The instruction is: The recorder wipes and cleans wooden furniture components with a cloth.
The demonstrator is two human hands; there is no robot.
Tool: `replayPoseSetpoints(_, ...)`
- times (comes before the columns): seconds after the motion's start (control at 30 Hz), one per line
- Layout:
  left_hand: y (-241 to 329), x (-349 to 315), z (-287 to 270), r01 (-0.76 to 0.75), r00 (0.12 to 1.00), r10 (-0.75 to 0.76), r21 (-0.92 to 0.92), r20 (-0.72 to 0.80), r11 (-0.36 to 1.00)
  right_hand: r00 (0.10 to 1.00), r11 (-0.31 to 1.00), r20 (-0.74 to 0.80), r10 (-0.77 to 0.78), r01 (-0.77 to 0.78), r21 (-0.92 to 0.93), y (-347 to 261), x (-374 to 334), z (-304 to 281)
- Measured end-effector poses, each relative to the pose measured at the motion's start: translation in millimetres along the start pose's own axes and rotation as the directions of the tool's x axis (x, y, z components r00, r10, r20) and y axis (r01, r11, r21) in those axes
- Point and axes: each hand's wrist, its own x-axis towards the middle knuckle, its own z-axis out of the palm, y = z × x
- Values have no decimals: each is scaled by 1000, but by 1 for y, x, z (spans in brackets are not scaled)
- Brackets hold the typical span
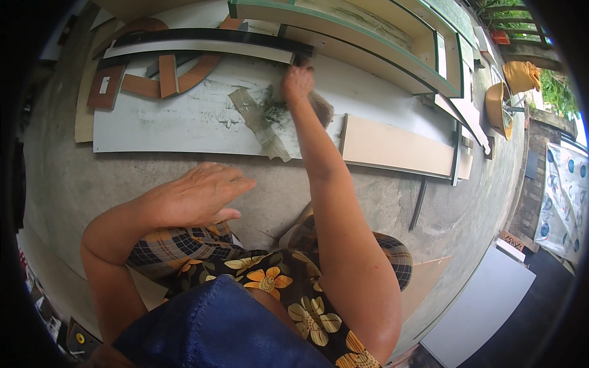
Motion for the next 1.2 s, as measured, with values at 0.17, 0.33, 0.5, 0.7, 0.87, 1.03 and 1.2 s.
replayPoseSetpoints(0.17,2,-6,-4,19,1000,-19,13,3,1000,969,973,140,-204,186,135,-14,-36,-25)
replayPoseSetpoints(0.33,-7,-21,8,7,999,-6,36,-41,999,990,955,144,-6,-37,293,-9,-62,-50)
replayPoseSetpoints(0.5,-9,-23,6,-25,999,26,12,-36,1000,981,953,195,20,-78,293,-48,-49,-58)
replayPoseSetpoints(0.7,-9,-24,6,-25,999,25,22,-33,999,987,954,161,1,-49,296,-94,-14,-50)
replayPoseSetpoints(0.87,-9,-28,6,-28,999,29,17,-44,999,960,968,271,-74,4,251,-100,-10,-59)
replayPoseSetpoints(1.03,-12,-33,7,-25,999,25,16,-42,1000,989,953,42,144,-150,262,-21,-26,-51)
replayPoseSetpoints(1.2,-18,-32,14,-66,993,65,-8,-97,998,938,931,-8,347,-343,120,8,4,-32)
